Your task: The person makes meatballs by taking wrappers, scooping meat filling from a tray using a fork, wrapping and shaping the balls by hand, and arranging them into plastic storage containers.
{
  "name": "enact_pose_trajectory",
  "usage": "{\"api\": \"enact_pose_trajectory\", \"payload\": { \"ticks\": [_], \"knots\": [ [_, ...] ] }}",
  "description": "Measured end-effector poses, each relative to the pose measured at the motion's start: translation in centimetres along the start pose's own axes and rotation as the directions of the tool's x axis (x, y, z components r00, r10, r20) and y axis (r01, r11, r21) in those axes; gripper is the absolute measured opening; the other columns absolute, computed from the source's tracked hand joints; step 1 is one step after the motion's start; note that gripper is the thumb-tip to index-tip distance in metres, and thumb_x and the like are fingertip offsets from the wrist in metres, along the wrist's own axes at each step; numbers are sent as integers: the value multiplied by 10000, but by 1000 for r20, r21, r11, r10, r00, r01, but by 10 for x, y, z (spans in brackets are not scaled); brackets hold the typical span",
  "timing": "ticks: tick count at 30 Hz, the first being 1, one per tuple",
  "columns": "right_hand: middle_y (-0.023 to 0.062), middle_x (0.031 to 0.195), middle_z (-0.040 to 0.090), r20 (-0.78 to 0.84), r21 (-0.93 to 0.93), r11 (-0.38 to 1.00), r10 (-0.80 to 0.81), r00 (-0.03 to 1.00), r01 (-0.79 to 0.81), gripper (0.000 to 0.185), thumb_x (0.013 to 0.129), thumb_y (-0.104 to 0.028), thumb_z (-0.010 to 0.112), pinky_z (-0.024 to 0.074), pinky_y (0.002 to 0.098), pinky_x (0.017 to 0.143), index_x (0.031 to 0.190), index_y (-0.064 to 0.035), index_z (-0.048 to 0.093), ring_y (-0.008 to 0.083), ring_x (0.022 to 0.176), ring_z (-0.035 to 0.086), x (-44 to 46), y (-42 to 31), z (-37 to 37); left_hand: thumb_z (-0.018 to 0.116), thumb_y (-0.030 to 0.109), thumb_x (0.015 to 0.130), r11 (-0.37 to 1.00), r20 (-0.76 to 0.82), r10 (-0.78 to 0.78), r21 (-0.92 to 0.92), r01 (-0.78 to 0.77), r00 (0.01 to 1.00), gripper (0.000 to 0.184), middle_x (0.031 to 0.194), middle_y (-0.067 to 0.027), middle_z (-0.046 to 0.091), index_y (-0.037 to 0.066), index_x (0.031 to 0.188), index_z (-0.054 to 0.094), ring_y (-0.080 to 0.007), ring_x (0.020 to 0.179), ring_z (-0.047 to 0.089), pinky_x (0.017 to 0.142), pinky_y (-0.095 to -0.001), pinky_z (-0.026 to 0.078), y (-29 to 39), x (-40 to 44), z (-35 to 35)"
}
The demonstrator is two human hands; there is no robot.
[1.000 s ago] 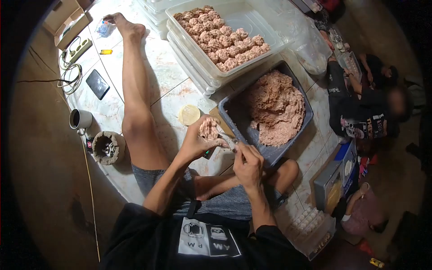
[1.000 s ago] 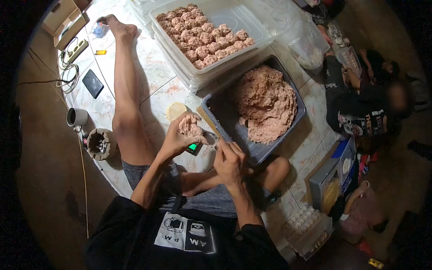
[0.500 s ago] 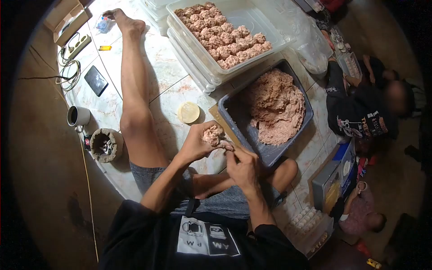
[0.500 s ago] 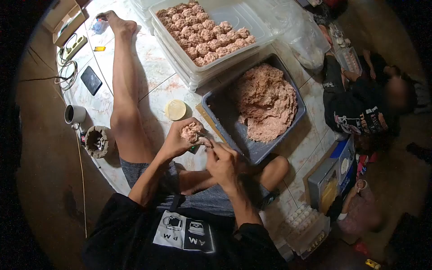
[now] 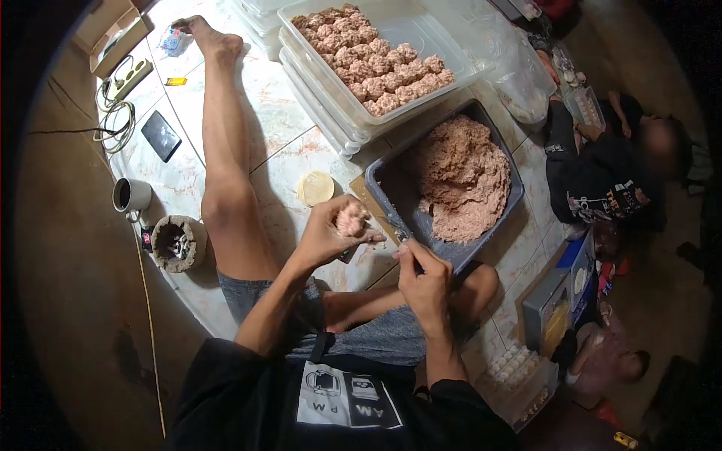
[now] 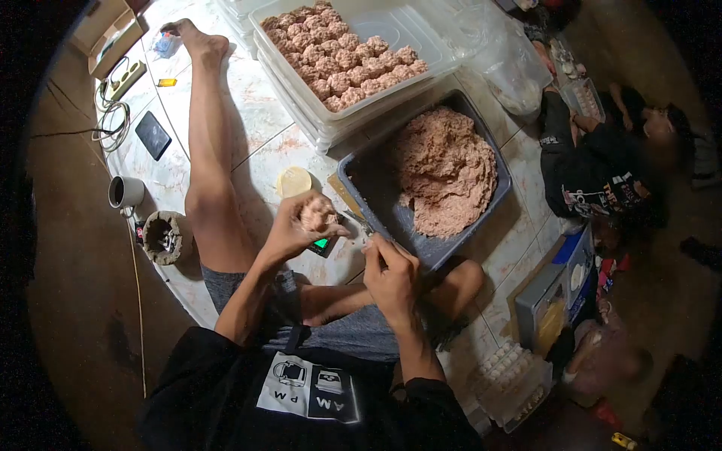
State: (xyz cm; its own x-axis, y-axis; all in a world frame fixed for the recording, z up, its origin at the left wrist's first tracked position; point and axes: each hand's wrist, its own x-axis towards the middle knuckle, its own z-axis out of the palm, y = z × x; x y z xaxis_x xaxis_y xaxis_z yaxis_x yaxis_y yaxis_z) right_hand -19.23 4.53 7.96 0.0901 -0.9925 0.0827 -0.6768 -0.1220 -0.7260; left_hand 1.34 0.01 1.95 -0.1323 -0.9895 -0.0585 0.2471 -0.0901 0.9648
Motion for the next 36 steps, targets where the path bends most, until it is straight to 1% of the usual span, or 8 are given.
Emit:
{"api": "enact_pose_trajectory", "payload": {
  "ticks": [9, 16, 20, 24, 28, 32, 33, 36],
  "knots": [
    [196, 897, 729, 60, -131, 989, -62, 996, 69, 93, 979, -96, 683, 555, 459, 641, 934, -17, 702, 383, 772, 733, 5, -24, 1, 925, 18, 830, 978, -38, -150, -154, 142, 988, 339, 860, 34, 618, 33, 910, 596, -42, 810, 605, 686, -261, 527, -10, -3, 5],
    [204, 865, 663, 209, -191, 971, -104, 972, 145, 147, 1017, -136, 676, 531, 505, 675, 928, -22, 702, 448, 794, 685, 19, -52, -29, 865, 68, 862, 999, 160, 19, -53, -11, 987, 198, 847, 11, 703, 18, 900, 677, -48, 822, 650, 676, -273, 526, -26, -1, -7],
    [206, 850, 654, 247, -267, 951, -87, 965, 154, 154, 1013, -131, 667, 524, 501, 679, 919, -17, 706, 454, 784, 668, 26, -29, -13, 849, 87, 798, 899, 111, -141, 431, 80, 984, 195, 694, -94, 658, 6, 860, 683, -150, 648, 656, 629, -339, 518, -32, -6, -11],
    [223, 860, 670, 251, -252, 958, -68, 966, 133, 188, 1028, -156, 640, 541, 522, 701, 930, -14, 715, 466, 793, 678, 18, -42, -14, 834, 131, 802, 884, 63, 236, 401, -241, 970, 204, 710, -171, 677, 12, 931, 731, -285, 608, 661, 628, -388, 532, -21, -7, 0],
    [239, 862, 685, 245, -350, 933, 1, 970, 87, 259, 1055, -186, 602, 548, 546, 732, 895, 1, 685, 479, 806, 677, 35, -40, -34, 885, 200, 842, 937, 25, -118, 334, 102, 993, 321, 739, -121, 686, -14, 1007, 712, -151, 664, 641, 662, -344, 538, -20, -4, 1],
    [235, 885, 700, 110, -360, 932, 13, 994, 27, 203, 1027, -131, 606, 546, 540, 742, 901, 7, 685, 467, 821, 680, 45, -76, -54, 909, 175, 861, 996, 3, 84, -21, -83, 997, 340, 798, -81, 700, -44, 1009, 696, -82, 719, 568, 673, -304, 527, -32, -7, 11],
    [234, 885, 701, 99, -331, 941, -32, 995, 63, 197, 1024, -128, 604, 547, 540, 745, 904, 6, 686, 464, 829, 685, 39, -74, -46, 891, 101, 825, 992, -31, -75, -104, 72, 997, 304, 814, -87, 704, -36, 1021, 705, -69, 755, 601, 692, -277, 531, -31, -8, 10],
    [232, 886, 708, 300, -329, 930, -59, 952, 161, 164, 1013, -107, 601, 553, 540, 766, 933, -2, 698, 459, 866, 701, 28, -54, -20, 848, 22, 828, 943, 78, 216, 241, -228, 973, 215, 736, -30, 665, -5, 870, 639, -76, 670, 619, 623, -283, 524, -25, 1, 1]
  ]
}}
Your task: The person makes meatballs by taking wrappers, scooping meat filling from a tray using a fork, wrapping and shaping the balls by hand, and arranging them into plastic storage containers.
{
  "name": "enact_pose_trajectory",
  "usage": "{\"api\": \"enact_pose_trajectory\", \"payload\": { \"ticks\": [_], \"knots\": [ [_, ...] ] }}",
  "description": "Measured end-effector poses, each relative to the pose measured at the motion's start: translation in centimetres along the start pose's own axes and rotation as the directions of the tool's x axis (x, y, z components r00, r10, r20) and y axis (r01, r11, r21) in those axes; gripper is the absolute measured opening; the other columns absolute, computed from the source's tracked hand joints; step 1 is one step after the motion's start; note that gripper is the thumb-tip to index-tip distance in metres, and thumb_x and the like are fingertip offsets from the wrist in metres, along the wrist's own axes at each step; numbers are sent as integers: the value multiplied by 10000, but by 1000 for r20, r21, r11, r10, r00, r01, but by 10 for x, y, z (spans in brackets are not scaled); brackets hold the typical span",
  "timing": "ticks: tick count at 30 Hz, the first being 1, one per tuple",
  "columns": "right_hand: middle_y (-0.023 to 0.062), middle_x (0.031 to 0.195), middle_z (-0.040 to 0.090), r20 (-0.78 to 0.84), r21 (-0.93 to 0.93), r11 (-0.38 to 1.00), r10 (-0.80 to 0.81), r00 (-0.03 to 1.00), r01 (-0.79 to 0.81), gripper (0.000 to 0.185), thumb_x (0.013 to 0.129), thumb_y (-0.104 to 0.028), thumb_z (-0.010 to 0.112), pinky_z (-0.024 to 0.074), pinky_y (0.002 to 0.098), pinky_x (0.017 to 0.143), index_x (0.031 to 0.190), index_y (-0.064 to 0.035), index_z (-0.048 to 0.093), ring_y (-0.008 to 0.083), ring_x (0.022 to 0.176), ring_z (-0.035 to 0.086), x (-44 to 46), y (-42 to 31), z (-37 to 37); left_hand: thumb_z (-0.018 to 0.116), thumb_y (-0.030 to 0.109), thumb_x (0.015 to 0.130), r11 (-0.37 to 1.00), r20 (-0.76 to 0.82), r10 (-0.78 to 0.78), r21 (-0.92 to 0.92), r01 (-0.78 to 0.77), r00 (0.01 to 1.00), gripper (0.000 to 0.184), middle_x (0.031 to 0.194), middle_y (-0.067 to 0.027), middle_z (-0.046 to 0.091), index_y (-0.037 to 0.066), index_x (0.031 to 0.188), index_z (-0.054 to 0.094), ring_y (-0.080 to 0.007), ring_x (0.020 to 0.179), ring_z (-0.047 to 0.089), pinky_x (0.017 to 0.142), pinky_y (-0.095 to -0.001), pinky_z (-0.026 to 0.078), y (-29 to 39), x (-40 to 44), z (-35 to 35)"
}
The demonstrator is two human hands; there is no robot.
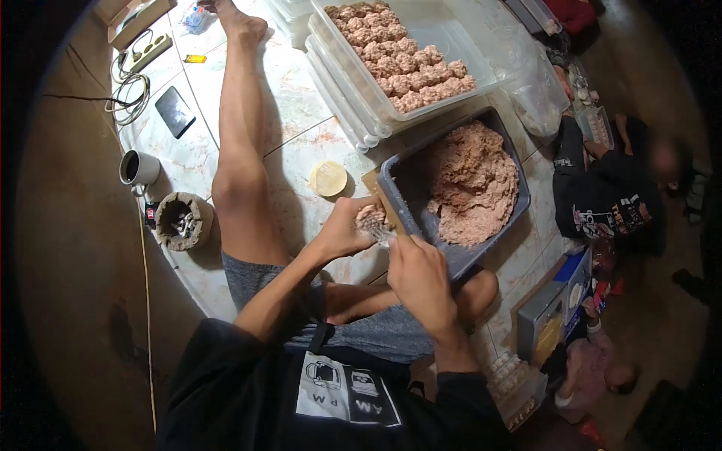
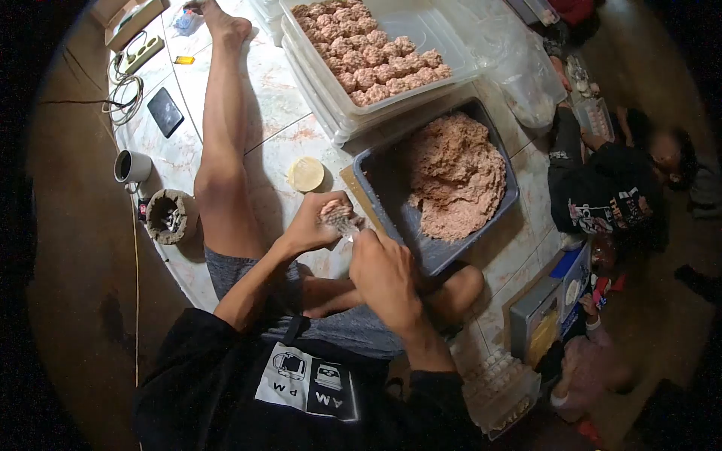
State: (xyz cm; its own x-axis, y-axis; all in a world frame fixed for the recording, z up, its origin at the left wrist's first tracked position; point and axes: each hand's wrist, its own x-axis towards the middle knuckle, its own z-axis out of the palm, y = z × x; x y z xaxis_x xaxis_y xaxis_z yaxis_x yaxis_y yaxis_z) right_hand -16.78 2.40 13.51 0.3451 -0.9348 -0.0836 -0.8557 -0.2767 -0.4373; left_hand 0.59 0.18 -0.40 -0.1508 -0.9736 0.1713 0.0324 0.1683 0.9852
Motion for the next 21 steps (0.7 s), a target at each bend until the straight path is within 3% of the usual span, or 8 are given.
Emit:
{"api": "enact_pose_trajectory", "payload": {
  "ticks": [1, 2, 5, 8, 16, 18, 19, 21],
  "knots": [
    [237, 887, 702, 68, -25, 1000, 20, 997, -18, 174, 1021, -109, 599, 540, 550, 759, 928, -1, 698, 465, 863, 696, 1, 6, 6, 801, 58, 775, 964, 98, -264, 69, 258, 960, 206, 720, -135, 683, 0, 940, 691, -216, 652, 697, 643, -365, 546, 9, -2, -11],
    [242, 887, 697, 136, -57, 998, 38, 990, -30, 184, 1029, -111, 596, 527, 560, 752, 922, 0, 697, 472, 859, 690, 2, 10, 8, 803, 81, 780, 962, 82, -254, 121, 243, 964, 205, 715, -152, 678, 4, 937, 695, -262, 646, 691, 643, -382, 546, 6, -6, -10],
    [237, 889, 702, 23, 10, 1000, 7, 1000, -7, 176, 1006, -113, 594, 558, 556, 741, 892, -12, 683, 476, 822, 698, -2, -2, -1, 809, 163, 787, 958, 38, -156, 249, 142, 987, 221, 717, -205, 655, 28, 943, 728, -403, 666, 675, 650, -428, 548, 2, -8, -7],
    [242, 863, 697, 44, -24, 999, 26, 999, -25, 191, 1017, -120, 598, 565, 559, 730, 887, -6, 680, 483, 821, 705, 1, 4, 13, 815, 53, 797, 953, -6, 9, 304, -7, 1000, 167, 685, -109, 598, 9, 852, 664, -164, 592, 578, 579, -341, 481, -2, -3, -5],
    [287, 856, 679, 20, 51, 996, 72, 997, -72, 259, 1074, -143, 564, 532, 556, 728, 902, 27, 658, 516, 843, 675, 5, -10, 9, 873, 90, 777, 874, -217, 208, 479, -82, 954, 238, 810, -116, 675, 47, 957, 723, -248, 661, 686, 609, -377, 523, -3, -5, -1],
    [290, 859, 677, -30, 114, 982, 153, 988, -148, 255, 1074, -144, 564, 532, 558, 737, 915, 28, 665, 520, 846, 673, 6, -19, -8, 884, 139, 828, 859, -272, 276, 500, -110, 922, 251, 778, -104, 666, 74, 1038, 762, -262, 644, 695, 582, -392, 530, 6, -7, -2],
    [295, 875, 681, -72, 169, 983, 78, 994, -65, 232, 1066, -134, 568, 536, 544, 735, 952, 31, 685, 505, 849, 686, 2, -20, 2, 874, 152, 844, 855, -286, 286, 506, -110, 914, 241, 757, -92, 643, 84, 1050, 769, -268, 632, 683, 572, -393, 530, 10, -5, 0],
    [296, 883, 684, 19, 162, 984, 67, 998, -69, 218, 1061, -128, 572, 539, 532, 734, 977, 31, 695, 492, 845, 697, 2, -14, 11, 869, 172, 857, 856, -326, 291, 509, -93, 899, 207, 727, -77, 617, 94, 1032, 791, -263, 592, 663, 537, -390, 519, 15, 1, 3]
  ]
}}
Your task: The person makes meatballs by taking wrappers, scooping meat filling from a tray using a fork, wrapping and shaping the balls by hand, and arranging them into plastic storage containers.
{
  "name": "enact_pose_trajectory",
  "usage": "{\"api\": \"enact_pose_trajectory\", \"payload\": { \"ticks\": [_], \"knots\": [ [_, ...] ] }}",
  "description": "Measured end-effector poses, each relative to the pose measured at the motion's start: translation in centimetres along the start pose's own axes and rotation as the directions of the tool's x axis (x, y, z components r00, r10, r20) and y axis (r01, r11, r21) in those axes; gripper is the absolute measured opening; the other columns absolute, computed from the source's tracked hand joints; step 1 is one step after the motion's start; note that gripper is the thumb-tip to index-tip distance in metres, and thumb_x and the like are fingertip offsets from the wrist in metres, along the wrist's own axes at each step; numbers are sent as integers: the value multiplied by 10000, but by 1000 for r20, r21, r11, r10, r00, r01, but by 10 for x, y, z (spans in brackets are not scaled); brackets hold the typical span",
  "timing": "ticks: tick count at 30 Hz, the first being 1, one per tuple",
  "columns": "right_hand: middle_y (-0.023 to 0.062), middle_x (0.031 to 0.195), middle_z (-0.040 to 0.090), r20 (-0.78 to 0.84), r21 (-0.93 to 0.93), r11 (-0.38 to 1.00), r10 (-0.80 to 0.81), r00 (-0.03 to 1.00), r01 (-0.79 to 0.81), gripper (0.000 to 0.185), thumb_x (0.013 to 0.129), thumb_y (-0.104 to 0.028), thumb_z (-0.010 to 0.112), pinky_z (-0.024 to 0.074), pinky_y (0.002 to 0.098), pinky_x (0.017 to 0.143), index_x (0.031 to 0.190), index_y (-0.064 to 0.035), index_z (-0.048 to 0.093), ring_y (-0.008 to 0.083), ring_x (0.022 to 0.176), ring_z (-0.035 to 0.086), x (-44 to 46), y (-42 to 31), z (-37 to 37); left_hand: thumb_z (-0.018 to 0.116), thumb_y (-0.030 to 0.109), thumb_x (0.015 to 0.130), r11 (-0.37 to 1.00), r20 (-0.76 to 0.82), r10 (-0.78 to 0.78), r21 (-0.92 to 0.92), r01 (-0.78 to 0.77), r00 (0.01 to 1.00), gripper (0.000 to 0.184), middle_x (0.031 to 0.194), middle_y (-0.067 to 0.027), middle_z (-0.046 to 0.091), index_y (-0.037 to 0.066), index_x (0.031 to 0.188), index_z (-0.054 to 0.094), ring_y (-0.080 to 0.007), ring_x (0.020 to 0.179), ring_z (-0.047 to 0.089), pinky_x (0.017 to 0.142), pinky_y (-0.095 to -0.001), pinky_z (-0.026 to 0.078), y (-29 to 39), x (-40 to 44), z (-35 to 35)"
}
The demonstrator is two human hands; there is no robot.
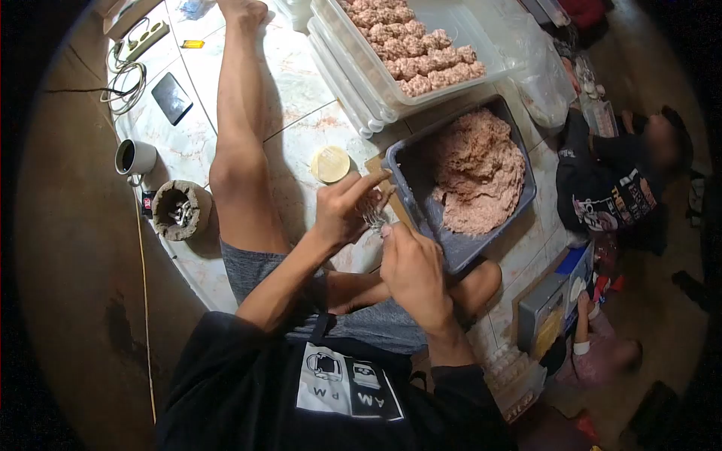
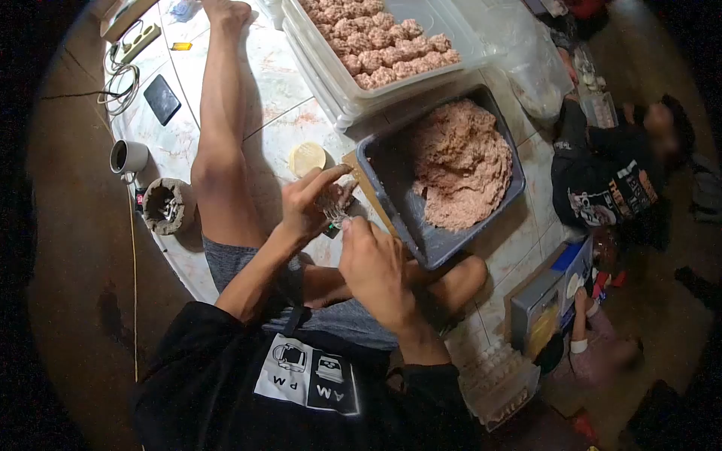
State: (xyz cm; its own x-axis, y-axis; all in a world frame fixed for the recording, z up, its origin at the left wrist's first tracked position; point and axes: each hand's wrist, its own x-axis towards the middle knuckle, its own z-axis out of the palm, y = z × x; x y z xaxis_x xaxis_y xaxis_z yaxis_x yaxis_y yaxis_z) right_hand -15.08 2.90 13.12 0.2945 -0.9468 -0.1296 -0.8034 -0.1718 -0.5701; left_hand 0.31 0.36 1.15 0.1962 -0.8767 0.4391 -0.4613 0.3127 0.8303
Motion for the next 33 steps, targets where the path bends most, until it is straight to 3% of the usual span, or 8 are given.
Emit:
{"api": "enact_pose_trajectory", "payload": {
  "ticks": [7, 11, 16, 21, 24, 27, 31, 33],
  "knots": [
    [279, 915, 702, -33, 28, 1000, 6, 999, -5, 170, 1040, -108, 584, 543, 527, 736, 1015, 13, 701, 478, 860, 704, 1, 1, -8, 931, 260, 840, 999, -74, 7, 37, -5, 997, 314, 676, -93, 565, 61, 790, 694, -282, 524, 552, 490, -377, 457, -11, -1, 0],
    [279, 970, 678, -191, -41, 981, 177, 966, -188, 223, 1051, -149, 553, 514, 547, 799, 978, 33, 660, 505, 920, 661, 20, 29, -36, 965, 309, 835, 852, 7, -486, -220, 476, 874, 454, 713, -24, 636, 15, 776, 624, -104, 590, 485, 553, -319, 460, -32, 13, -13],
    [319, 960, 722, -119, -447, 834, 304, 945, -324, 251, 973, -159, 602, 536, 592, 858, 984, 54, 735, 523, 949, 696, 26, 131, -64, 887, 66, 892, 896, -134, -380, -298, 329, 915, 231, 703, 28, 648, 2, 888, 664, -30, 685, 598, 606, -239, 514, -25, 18, -30],
    [348, 911, 730, -214, -521, 766, 310, 926, -377, 228, 906, -128, 632, 579, 595, 827, 902, 58, 764, 545, 885, 724, 53, 198, -11, 887, 132, 873, 983, 92, -45, -174, 61, 995, 343, 572, -52, 552, 50, 693, 608, -78, 531, 484, 484, -325, 409, -19, 7, -16],
    [314, 956, 742, -256, -530, 750, 305, 917, -397, 219, 924, -110, 655, 581, 582, 820, 976, 77, 757, 539, 914, 726, 63, 186, -1, 878, 145, 885, 959, 55, -228, -160, 234, 972, 346, 598, -3, 564, 39, 705, 603, -68, 570, 496, 517, -315, 422, -28, -3, -4],
    [260, 1130, 720, -382, -494, 869, -196, 903, -20, 237, 940, -99, 681, 578, 534, 887, 1114, 49, 748, 480, 1038, 714, 39, 141, -2, 869, 87, 888, 855, 105, -427, -277, 439, 898, 256, 659, 62, 558, 22, 819, 631, -31, 645, 499, 579, -270, 446, -31, 12, -18],
    [209, 1272, 649, -108, 70, 990, -112, 988, 120, 354, 927, -144, 749, 562, 491, 972, 1268, -53, 731, 414, 1161, 669, 16, 71, 39, 840, 1, 913, 783, -54, -538, -401, 475, 841, 206, 676, 74, 572, 1, 859, 640, -18, 624, 469, 585, -204, 445, -23, 12, -27],
    [225, 1283, 647, 52, -58, 987, -147, 988, 149, 385, 932, -160, 750, 578, 526, 918, 1300, -56, 700, 426, 1117, 687, 18, 58, 66, 863, 67, 910, 931, -31, -257, -277, 238, 966, 304, 615, 64, 547, 22, 731, 621, -30, 567, 449, 521, -232, 405, -27, 8, -20]
  ]
}}
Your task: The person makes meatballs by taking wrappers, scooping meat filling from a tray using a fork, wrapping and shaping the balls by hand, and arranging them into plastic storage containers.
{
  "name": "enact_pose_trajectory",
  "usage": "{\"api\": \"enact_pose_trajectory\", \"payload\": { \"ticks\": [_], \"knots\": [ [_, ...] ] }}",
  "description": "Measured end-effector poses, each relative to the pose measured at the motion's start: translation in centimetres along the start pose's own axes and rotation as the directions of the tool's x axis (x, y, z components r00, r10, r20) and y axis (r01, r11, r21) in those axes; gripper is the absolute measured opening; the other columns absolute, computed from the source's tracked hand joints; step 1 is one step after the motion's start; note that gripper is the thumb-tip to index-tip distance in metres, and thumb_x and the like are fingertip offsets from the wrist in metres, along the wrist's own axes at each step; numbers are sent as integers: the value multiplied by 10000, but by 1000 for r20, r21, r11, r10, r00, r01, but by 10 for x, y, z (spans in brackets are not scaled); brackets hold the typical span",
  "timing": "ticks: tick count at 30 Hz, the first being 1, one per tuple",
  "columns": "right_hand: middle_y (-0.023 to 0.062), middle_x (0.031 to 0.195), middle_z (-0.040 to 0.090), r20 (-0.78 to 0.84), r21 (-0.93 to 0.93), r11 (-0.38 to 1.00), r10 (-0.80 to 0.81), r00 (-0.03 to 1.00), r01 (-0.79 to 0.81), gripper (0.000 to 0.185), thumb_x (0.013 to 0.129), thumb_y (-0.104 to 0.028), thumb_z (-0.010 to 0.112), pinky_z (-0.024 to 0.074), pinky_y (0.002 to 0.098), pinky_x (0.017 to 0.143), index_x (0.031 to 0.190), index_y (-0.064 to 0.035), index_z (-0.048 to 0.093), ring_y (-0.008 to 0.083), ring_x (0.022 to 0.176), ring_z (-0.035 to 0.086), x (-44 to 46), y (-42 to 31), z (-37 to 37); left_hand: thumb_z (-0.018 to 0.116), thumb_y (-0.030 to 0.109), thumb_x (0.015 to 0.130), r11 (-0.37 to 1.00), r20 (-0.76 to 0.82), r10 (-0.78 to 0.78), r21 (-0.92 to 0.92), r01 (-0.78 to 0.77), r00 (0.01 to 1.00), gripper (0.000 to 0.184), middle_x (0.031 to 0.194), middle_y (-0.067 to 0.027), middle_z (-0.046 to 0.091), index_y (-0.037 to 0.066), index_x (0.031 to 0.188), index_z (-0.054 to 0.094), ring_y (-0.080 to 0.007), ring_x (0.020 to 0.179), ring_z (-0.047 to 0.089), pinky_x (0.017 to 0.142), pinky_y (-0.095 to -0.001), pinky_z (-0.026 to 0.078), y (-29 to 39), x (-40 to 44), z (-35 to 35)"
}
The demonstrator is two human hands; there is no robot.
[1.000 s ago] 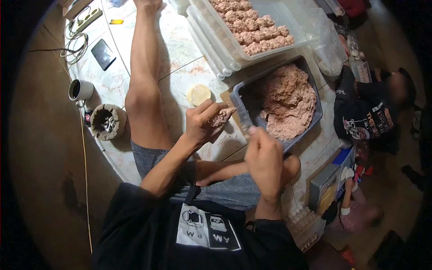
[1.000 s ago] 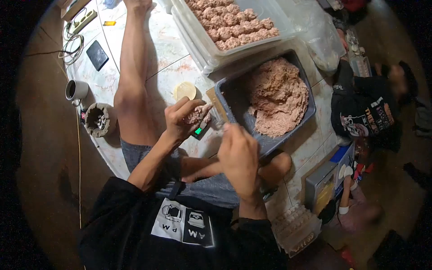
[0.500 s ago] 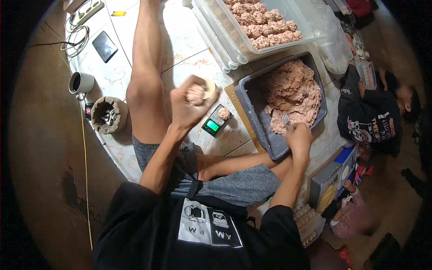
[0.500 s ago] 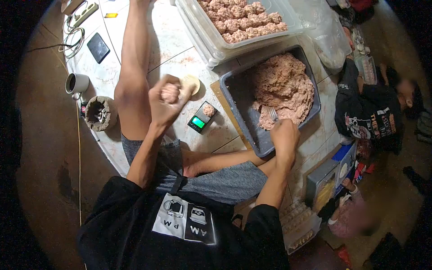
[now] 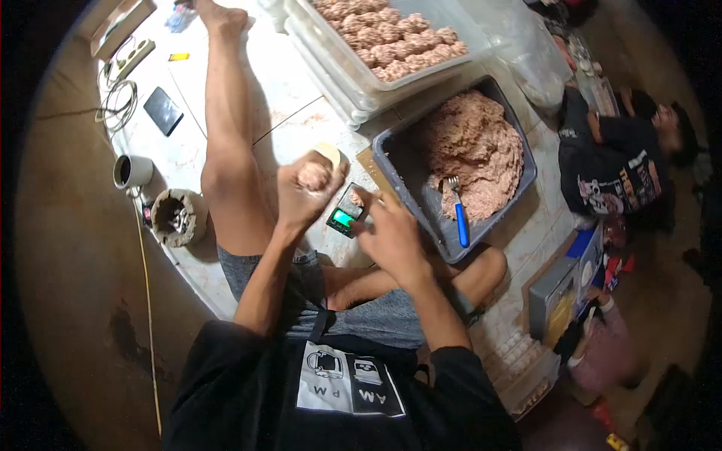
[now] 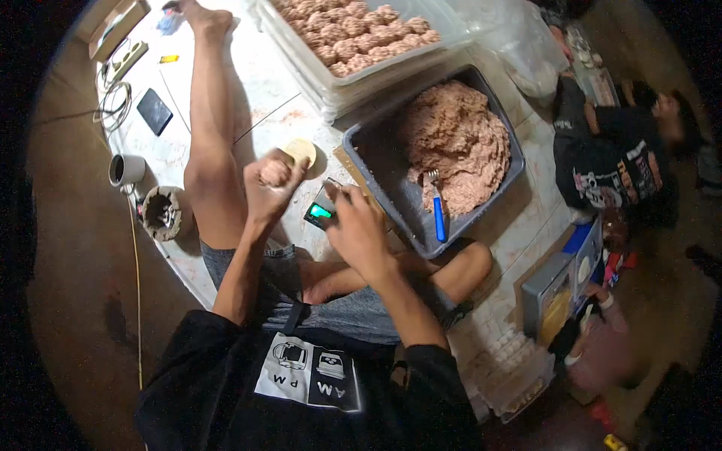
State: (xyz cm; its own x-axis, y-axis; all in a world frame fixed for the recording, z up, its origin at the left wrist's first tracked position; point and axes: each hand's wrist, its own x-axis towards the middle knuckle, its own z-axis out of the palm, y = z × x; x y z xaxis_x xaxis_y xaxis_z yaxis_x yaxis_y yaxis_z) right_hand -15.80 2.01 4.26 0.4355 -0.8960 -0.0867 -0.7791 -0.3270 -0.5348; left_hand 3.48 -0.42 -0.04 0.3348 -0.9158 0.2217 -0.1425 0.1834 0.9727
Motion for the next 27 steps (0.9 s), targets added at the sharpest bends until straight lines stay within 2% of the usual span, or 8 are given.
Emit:
{"api": "enact_pose_trajectory", "payload": {
  "ticks": [3, 11, 14, 15, 18, 21, 24, 27],
  "knots": [
    [229, 1251, 644, 1, -83, 996, 44, 999, -44, 353, 940, -135, 719, 579, 562, 875, 1283, -61, 674, 443, 1061, 697, 18, 10, 53, 881, 133, 896, 968, 89, -50, 250, 27, 995, 313, 635, 54, 578, 13, 759, 626, -43, 584, 482, 517, -284, 424, -20, -18, 9],
    [199, 1236, 655, -143, 172, 981, 120, 982, -95, 227, 921, -63, 731, 587, 485, 888, 1134, 9, 699, 403, 1080, 715, -32, 7, -7, 885, 26, 876, 995, 41, -92, 32, 91, 995, 339, 781, 51, 567, -6, 1077, 613, 18, 685, 466, 582, -159, 373, -22, -12, 4],
    [183, 1243, 675, -164, 252, 953, 212, 963, -166, 307, 889, -35, 763, 584, 438, 932, 1191, 12, 728, 393, 1081, 718, -63, 11, -38, 844, 9, 851, 990, 322, -117, 107, 87, 939, 279, 767, 39, 552, 8, 1064, 663, -46, 735, 535, 653, -228, 461, -38, -22, 27],
    [184, 1254, 664, -138, 277, 946, 213, 967, -169, 330, 888, -33, 764, 582, 441, 941, 1213, 9, 721, 398, 1092, 714, -71, 19, -43, 857, 6, 788, 980, 473, -176, 171, 106, 863, 357, 1005, -98, 717, 20, 1102, 690, -185, 940, 667, 866, -333, 545, -45, -25, 25],
    [185, 1265, 655, -184, 228, 948, 264, 947, -220, 343, 890, -32, 765, 575, 443, 948, 1228, 4, 720, 396, 1106, 710, -83, 25, -62, 889, 69, 726, 892, 622, -108, 405, -200, 775, 488, 1052, -127, 672, 33, 1185, 727, -328, 1063, 653, 946, -413, 544, -68, -36, 35],
    [192, 1233, 669, -329, 199, 940, 331, 885, -278, 343, 900, -43, 759, 572, 446, 937, 1237, 10, 723, 393, 1103, 710, -75, 30, -90, 958, 169, 703, 782, 560, 38, 499, -374, 828, 589, 1042, -123, 656, 54, 1233, 728, -332, 1088, 633, 956, -427, 534, -59, -39, 38],
    [196, 1221, 674, -414, 137, 942, 336, 846, -307, 338, 902, -57, 765, 571, 441, 931, 1230, 13, 724, 387, 1103, 711, -65, 48, -99, 1005, 265, 680, 915, 467, -90, 387, -112, 880, 668, 1022, -123, 642, 69, 1252, 720, -318, 1037, 634, 942, -405, 533, -22, -28, 38],
    [188, 1133, 706, -409, 279, 920, 374, 832, -276, 371, 899, -146, 812, 590, 455, 887, 1237, -15, 734, 376, 1023, 738, -47, 38, -87, 1022, 218, 695, 971, 512, -73, 231, -55, 856, 766, 840, -17, 599, 48, 1343, 650, -115, 753, 559, 724, -279, 509, -11, -29, 36]
  ]
}}
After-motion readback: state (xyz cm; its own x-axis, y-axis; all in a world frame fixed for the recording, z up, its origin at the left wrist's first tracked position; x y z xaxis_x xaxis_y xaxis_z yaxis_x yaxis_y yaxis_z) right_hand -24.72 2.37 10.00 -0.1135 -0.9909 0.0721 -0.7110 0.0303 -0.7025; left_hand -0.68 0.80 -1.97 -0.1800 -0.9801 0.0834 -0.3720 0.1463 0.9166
